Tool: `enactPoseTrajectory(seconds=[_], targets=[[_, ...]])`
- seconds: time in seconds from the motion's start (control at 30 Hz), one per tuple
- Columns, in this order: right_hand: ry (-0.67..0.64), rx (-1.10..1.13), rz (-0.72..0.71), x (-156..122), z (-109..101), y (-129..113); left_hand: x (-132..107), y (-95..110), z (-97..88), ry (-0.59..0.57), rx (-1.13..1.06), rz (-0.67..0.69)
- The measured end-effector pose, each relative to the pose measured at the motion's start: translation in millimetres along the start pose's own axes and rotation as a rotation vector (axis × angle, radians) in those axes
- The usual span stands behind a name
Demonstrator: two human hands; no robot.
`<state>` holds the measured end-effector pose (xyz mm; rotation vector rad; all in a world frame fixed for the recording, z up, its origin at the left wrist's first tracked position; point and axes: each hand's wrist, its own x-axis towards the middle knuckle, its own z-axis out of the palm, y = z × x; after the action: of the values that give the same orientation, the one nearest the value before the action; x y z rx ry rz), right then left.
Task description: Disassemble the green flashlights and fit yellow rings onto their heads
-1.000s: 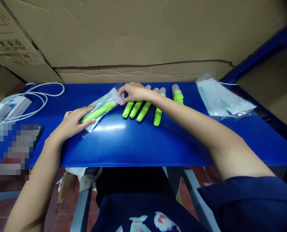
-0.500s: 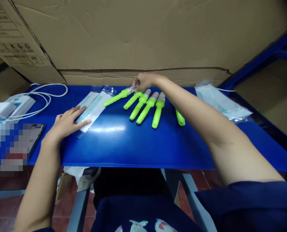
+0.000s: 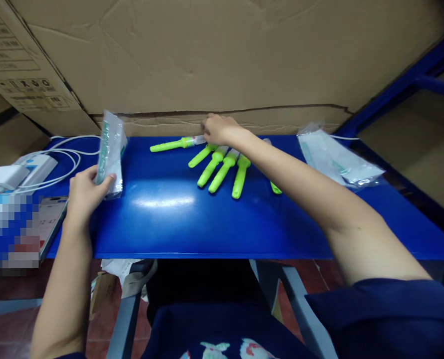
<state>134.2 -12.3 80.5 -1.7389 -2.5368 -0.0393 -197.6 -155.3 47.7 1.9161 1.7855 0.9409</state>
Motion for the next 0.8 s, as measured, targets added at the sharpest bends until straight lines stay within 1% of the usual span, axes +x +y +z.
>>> enactPoseTrajectory(seconds=[0.07,0.13,0.2,0.27,0.3,0.37,0.4,0.47,0.53,0.6,0.67,0.73,0.77,0.8], targets=[[0.065,0.121,-0.064,-17,-2,-3,5,9,2.5,0.060,-0.162,-0.041],[0.076,0.327,-0.155,-35,-3,-11,9,19,8.2,0.120,-0.332,-0.082],[0.014,0.583,-0.229,-52,-3,-23,12,32,17.9,0.192,-0.524,-0.130],[-0.092,0.850,-0.241,-67,-3,-36,16,48,32.6,0.250,-0.718,-0.160],[-0.137,0.975,-0.233,-74,-2,-41,18,56,41.8,0.244,-0.772,-0.146],[-0.195,1.197,-0.206,-84,1,-46,23,74,62.6,0.146,-0.733,-0.071],[-0.196,1.285,-0.188,-89,3,-46,25,82,73.8,0.107,-0.678,-0.002],[-0.140,1.400,-0.140,-96,7,-38,29,98,96.3,-0.006,-0.579,0.142],[-0.034,1.449,-0.078,-102,13,-24,32,111,117.8,-0.135,-0.545,0.228],[0.089,1.480,-0.010,-109,21,-5,35,124,137.7,-0.273,-0.601,0.250],[0.191,1.531,0.052,-117,29,15,38,138,155.3,-0.455,-0.714,0.231],[0.211,1.608,0.099,-126,37,33,42,151,171.0,-0.588,-0.801,0.215],[0.204,1.648,0.112,-130,39,41,45,157,178.4,-0.612,-0.803,0.233],[0.196,1.681,0.118,-134,41,48,48,162,185.7,-0.617,-0.768,0.280]])
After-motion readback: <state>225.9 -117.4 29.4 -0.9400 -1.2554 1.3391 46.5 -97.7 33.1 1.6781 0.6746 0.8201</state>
